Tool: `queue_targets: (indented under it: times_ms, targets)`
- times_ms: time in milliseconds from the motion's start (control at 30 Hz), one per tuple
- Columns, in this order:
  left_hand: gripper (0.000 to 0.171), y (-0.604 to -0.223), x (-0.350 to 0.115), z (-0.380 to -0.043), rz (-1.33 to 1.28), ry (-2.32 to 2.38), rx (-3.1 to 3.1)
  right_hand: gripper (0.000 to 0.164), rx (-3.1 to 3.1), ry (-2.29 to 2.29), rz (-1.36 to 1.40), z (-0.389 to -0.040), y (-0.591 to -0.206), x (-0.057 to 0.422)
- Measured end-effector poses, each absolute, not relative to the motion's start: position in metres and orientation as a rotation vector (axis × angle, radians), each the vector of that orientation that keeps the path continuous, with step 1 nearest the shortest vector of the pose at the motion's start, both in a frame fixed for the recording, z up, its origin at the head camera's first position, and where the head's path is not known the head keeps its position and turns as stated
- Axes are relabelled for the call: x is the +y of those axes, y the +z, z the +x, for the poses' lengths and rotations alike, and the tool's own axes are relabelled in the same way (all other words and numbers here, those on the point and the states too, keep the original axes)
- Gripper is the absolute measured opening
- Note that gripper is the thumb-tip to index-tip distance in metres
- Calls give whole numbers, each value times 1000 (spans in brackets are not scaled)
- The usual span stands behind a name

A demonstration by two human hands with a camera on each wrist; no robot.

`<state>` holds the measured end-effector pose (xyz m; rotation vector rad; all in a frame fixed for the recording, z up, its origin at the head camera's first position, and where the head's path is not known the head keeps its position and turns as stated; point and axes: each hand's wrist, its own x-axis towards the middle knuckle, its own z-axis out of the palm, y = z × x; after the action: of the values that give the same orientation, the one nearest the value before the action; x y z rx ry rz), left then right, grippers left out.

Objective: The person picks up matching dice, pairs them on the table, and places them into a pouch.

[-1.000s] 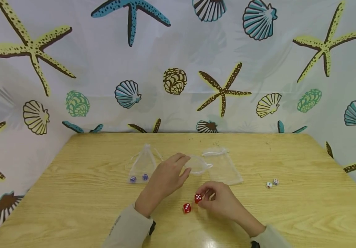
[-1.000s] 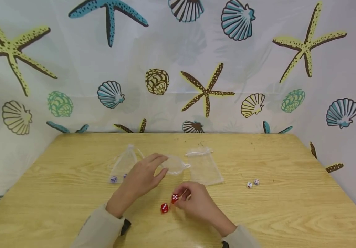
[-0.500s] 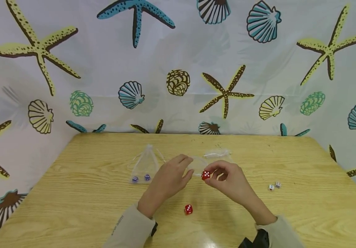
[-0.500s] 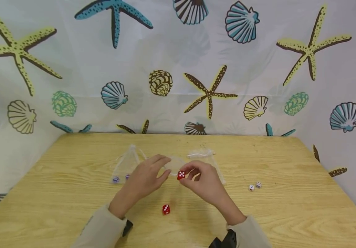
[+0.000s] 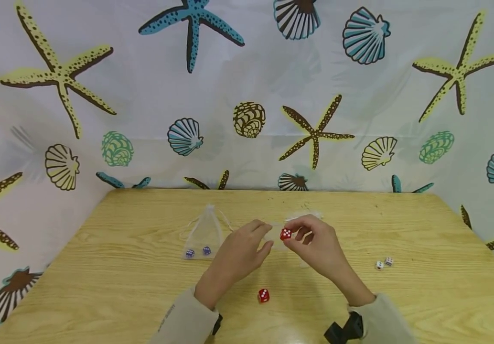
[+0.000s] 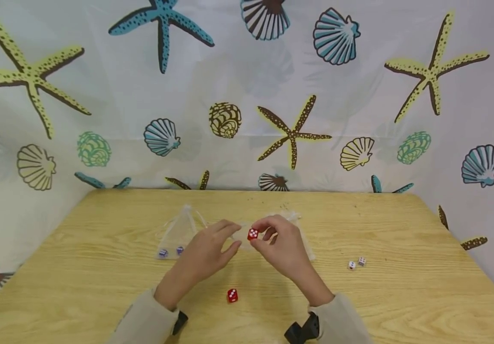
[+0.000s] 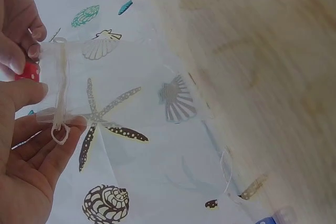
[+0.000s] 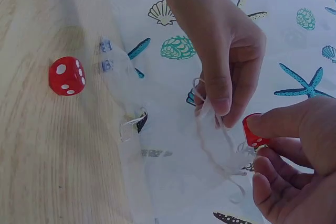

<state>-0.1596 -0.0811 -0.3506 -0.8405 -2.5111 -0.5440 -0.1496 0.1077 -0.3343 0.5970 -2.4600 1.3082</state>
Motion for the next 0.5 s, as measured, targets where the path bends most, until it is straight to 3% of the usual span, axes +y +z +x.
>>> queue_targets:
  times_ms: [500]
  targets:
    - [29,-346,-78,-156,-861,-581,-2482,22,-2420,1053,608,-152,-345,103]
